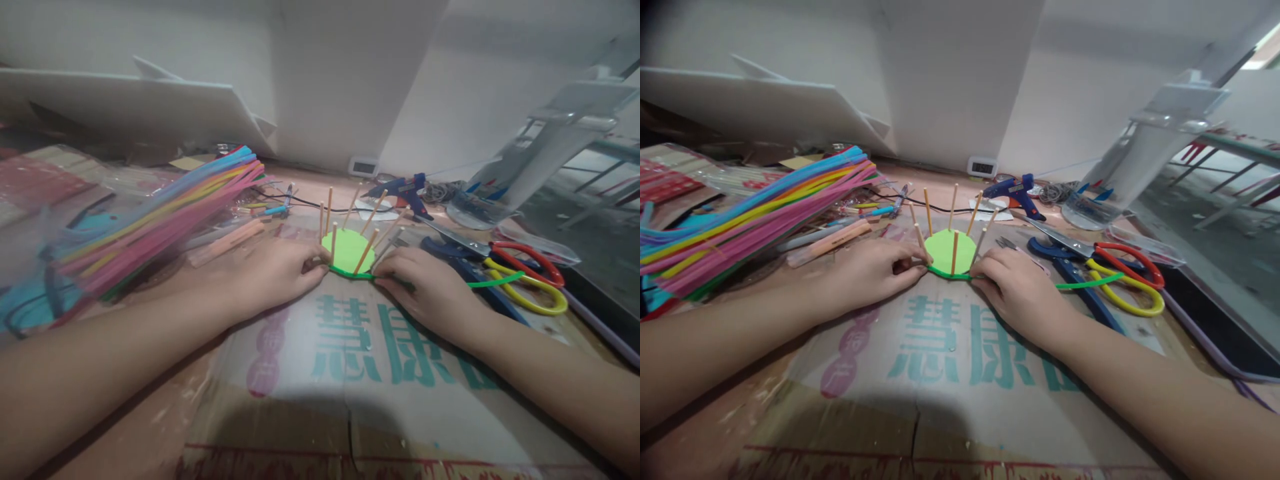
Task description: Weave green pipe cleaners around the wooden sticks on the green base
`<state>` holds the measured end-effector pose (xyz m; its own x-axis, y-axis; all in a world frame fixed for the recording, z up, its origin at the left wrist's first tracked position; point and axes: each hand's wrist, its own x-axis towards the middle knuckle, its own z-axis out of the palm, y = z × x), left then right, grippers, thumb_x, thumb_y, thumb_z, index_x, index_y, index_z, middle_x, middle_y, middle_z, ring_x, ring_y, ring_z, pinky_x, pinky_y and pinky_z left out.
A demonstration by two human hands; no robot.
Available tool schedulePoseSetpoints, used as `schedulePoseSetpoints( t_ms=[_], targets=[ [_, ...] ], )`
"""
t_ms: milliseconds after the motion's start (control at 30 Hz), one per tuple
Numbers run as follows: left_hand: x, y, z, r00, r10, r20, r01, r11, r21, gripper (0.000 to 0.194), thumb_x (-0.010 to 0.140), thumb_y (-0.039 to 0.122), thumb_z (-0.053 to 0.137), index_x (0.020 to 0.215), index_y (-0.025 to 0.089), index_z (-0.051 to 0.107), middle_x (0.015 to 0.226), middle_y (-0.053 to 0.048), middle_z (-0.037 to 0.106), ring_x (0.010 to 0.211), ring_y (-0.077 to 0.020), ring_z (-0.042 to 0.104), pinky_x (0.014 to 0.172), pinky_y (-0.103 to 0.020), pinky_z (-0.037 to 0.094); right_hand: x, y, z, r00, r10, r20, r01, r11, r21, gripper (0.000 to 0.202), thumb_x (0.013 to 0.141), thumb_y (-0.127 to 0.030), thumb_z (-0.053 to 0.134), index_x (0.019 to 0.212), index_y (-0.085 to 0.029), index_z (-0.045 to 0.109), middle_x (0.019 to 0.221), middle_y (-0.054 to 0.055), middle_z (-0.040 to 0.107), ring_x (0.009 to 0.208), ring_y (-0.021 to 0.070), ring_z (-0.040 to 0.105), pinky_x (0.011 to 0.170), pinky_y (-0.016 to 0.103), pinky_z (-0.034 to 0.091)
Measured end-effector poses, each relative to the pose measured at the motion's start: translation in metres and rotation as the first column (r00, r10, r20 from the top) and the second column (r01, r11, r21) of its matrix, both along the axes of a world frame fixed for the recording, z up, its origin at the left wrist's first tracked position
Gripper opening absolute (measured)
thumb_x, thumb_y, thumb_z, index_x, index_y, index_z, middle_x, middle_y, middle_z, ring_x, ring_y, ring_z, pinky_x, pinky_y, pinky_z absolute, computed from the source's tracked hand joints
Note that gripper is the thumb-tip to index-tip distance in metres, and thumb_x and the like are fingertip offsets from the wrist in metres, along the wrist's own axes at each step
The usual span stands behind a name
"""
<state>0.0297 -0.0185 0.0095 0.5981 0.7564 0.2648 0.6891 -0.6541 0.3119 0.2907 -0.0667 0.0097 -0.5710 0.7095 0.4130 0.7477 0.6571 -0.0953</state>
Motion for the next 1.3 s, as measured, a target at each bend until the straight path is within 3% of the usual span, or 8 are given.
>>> schedulePoseSetpoints(
  t_ms=[133,233,500,700,800,867,1000,1300],
  targets=[
    [0.000,0.002,-0.001,1.000,-0.007,0.004,0.007,1.000,-0.001,0.027,0.089,0.029,0.054,0.107,0.027,0.074,0.085,0.001,0.076,0.070,-0.0171,0.066,0.063,-0.028,0.042,-0.004,-0.005,0.000,0.988,0.110,0.111,-0.119,0.990,0.076,0.021,0.097,-0.014,0.049,0.097,-0.021,0.069,0.091,0.007,0.064,0.078,0.0197,0.052,0.068,0.033,0.041],
    [0.001,0.003,-0.002,1.000,-0.011,0.006,0.012,1.000,-0.008,0.027,0.089,0.029,0.054,0.107,0.027,0.074,0.087,0.001,0.077,0.072,-0.0173,0.067,0.063,-0.028,0.041,-0.005,-0.006,0.000,0.987,0.113,0.114,-0.124,0.988,0.087,0.020,0.097,-0.016,0.052,0.103,-0.023,0.069,0.091,0.006,0.063,0.078,0.0199,0.051,0.069,0.033,0.040],
    [0.002,-0.001,0.000,1.000,0.023,-0.021,-0.023,0.999,0.025,0.031,0.087,0.037,0.056,0.113,0.026,0.068,0.082,-0.001,0.074,0.068,-0.0187,0.065,0.057,-0.029,0.037,-0.006,-0.004,0.002,0.997,-0.077,0.000,0.077,0.997,-0.025,0.010,0.093,-0.029,0.061,0.095,-0.018,0.060,0.093,0.008,0.067,0.088,0.0233,0.060,0.076,0.036,0.048],
    [0.000,-0.009,0.008,0.995,0.041,-0.093,-0.030,0.992,0.124,0.029,0.090,0.046,0.055,0.099,0.021,0.066,0.084,-0.004,0.072,0.073,-0.0202,0.064,0.061,-0.030,0.040,-0.005,-0.001,0.001,0.998,-0.067,-0.021,0.065,0.995,-0.081,0.008,0.093,-0.025,0.060,0.095,-0.018,0.063,0.096,0.009,0.067,0.092,0.0240,0.061,0.082,0.038,0.049],
    [0.001,-0.018,0.011,0.977,-0.054,-0.206,0.101,0.968,0.228,0.035,0.097,0.045,0.045,0.084,0.019,0.065,0.081,-0.006,0.070,0.077,-0.0212,0.065,0.067,-0.032,0.042,-0.004,0.000,0.000,0.998,-0.050,-0.040,0.046,0.995,-0.089,0.008,0.093,-0.024,0.060,0.095,-0.017,0.063,0.096,0.009,0.067,0.093,0.0241,0.060,0.082,0.039,0.049],
    [0.004,-0.024,0.011,0.963,-0.122,-0.241,0.185,0.949,0.257,0.034,0.099,0.042,0.041,0.093,0.020,0.067,0.083,-0.006,0.071,0.079,-0.0215,0.067,0.068,-0.032,0.043,-0.004,0.001,-0.001,0.998,-0.043,-0.044,0.039,0.995,-0.089,0.008,0.093,-0.023,0.059,0.095,-0.017,0.063,0.096,0.009,0.067,0.093,0.0242,0.060,0.082,0.039,0.049],
    [0.015,-0.028,0.008,0.968,-0.056,-0.246,0.110,0.972,0.209,0.032,0.099,0.039,0.043,0.118,0.024,0.063,0.081,-0.005,0.073,0.070,-0.0227,0.068,0.059,-0.031,0.040,-0.005,0.002,-0.001,0.998,-0.045,-0.042,0.041,0.995,-0.092,0.007,0.094,-0.021,0.057,0.092,-0.017,0.063,0.095,0.009,0.066,0.091,0.0239,0.060,0.080,0.038,0.049],
    [0.023,-0.021,0.009,0.971,-0.039,-0.234,0.060,0.995,0.085,0.029,0.098,0.034,0.043,0.105,0.025,0.071,0.084,-0.006,0.075,0.072,-0.0235,0.069,0.060,-0.032,0.041,-0.004,-0.001,0.001,0.996,-0.091,-0.007,0.090,0.992,-0.089,0.007,0.093,-0.024,0.057,0.090,-0.018,0.061,0.091,0.008,0.065,0.088,0.0245,0.059,0.078,0.039,0.049]
  ],
)
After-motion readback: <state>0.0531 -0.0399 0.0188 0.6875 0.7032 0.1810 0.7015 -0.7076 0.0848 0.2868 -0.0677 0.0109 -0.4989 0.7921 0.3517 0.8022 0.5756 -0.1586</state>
